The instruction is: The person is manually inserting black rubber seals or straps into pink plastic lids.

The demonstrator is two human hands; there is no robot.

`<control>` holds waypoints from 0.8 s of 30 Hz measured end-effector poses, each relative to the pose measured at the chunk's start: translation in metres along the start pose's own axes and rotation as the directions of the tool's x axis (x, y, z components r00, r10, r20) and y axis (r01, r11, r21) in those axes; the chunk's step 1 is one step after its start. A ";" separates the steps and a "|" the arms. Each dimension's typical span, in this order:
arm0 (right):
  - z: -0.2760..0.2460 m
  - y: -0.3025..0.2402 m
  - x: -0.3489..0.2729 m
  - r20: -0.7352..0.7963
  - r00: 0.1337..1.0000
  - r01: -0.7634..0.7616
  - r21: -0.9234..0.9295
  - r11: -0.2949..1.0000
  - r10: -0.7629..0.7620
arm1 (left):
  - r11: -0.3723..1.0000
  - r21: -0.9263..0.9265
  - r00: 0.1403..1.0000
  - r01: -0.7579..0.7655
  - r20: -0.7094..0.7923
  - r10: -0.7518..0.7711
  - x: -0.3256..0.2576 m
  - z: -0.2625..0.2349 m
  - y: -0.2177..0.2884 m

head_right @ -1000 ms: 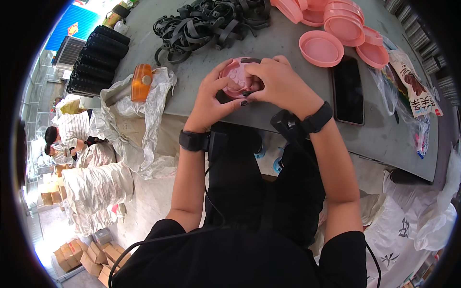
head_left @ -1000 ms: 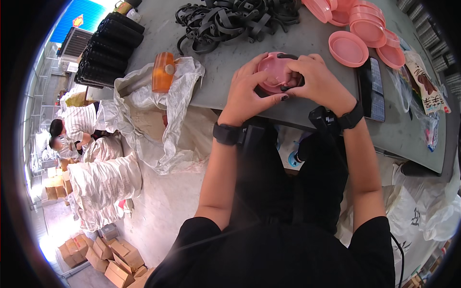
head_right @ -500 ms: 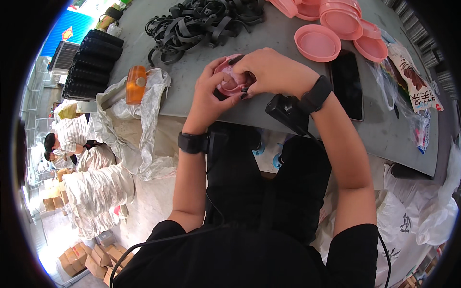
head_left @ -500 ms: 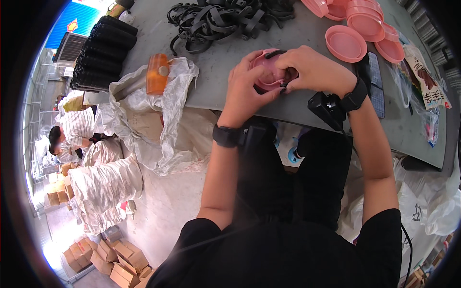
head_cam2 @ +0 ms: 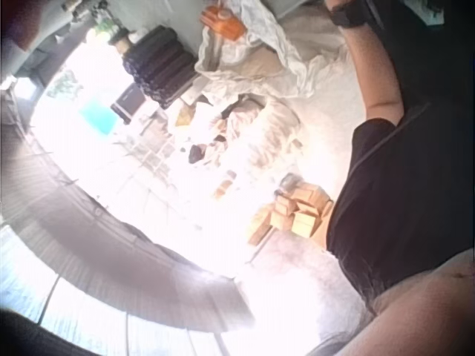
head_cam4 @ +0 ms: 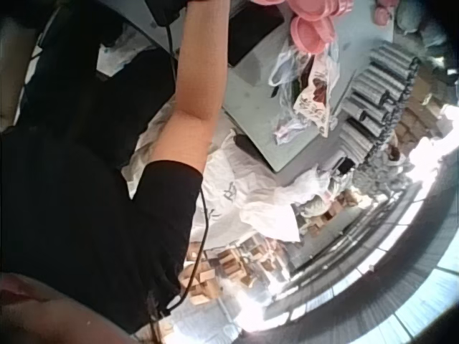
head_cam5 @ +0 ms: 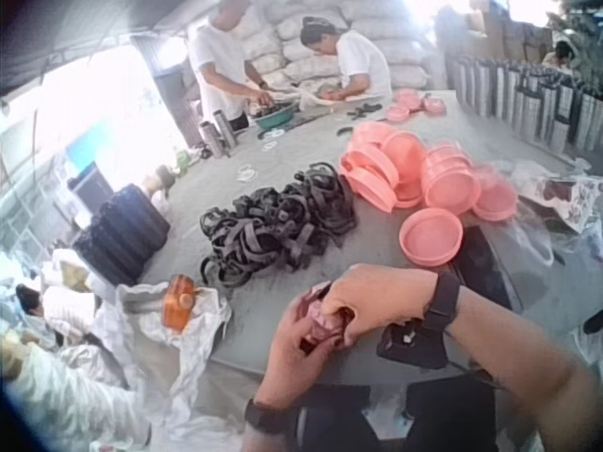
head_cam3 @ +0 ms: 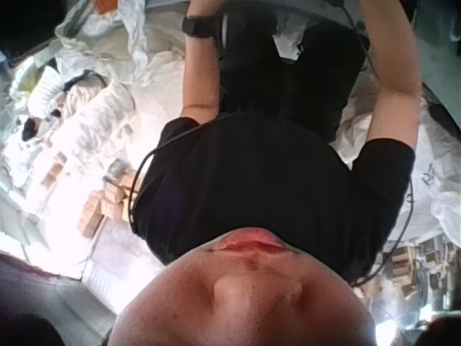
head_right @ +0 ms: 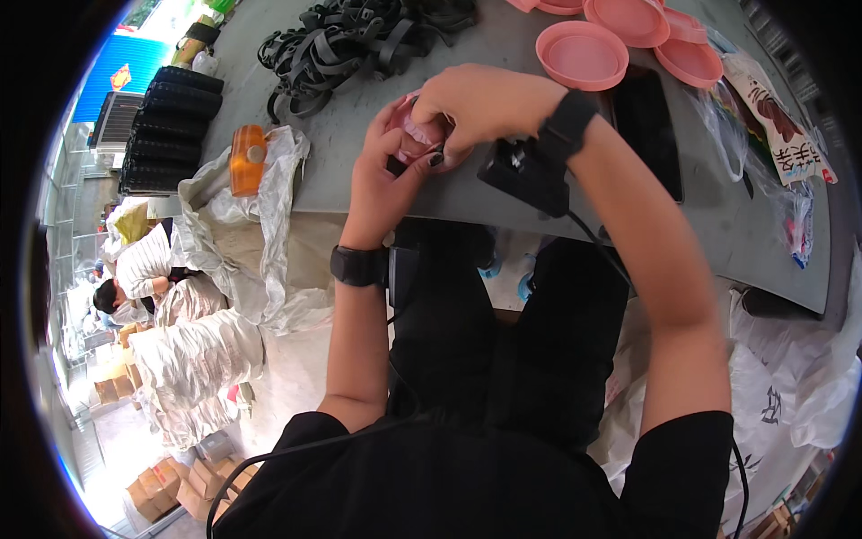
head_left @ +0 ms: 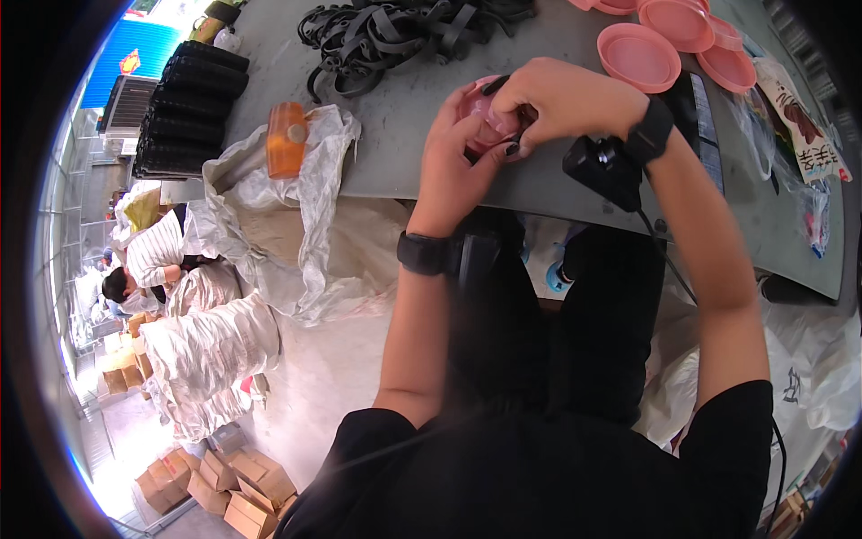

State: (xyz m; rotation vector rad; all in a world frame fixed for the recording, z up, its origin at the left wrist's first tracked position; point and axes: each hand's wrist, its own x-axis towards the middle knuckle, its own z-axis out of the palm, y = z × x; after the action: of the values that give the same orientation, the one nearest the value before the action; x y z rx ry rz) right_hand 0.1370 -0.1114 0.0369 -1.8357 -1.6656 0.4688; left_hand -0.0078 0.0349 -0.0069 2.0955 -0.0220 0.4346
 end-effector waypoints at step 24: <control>0.012 0.026 0.006 -0.423 0.895 -0.093 0.132 0.987 0.141 | 0.982 0.174 0.989 -0.079 -0.108 0.099 -0.004 0.014 0.001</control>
State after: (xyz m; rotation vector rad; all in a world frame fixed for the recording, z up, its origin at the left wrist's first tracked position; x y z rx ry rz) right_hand 0.1508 -0.1041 0.0118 -1.8052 -1.2109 0.1752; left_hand -0.0073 0.0217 -0.0138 2.2386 -0.0112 0.6314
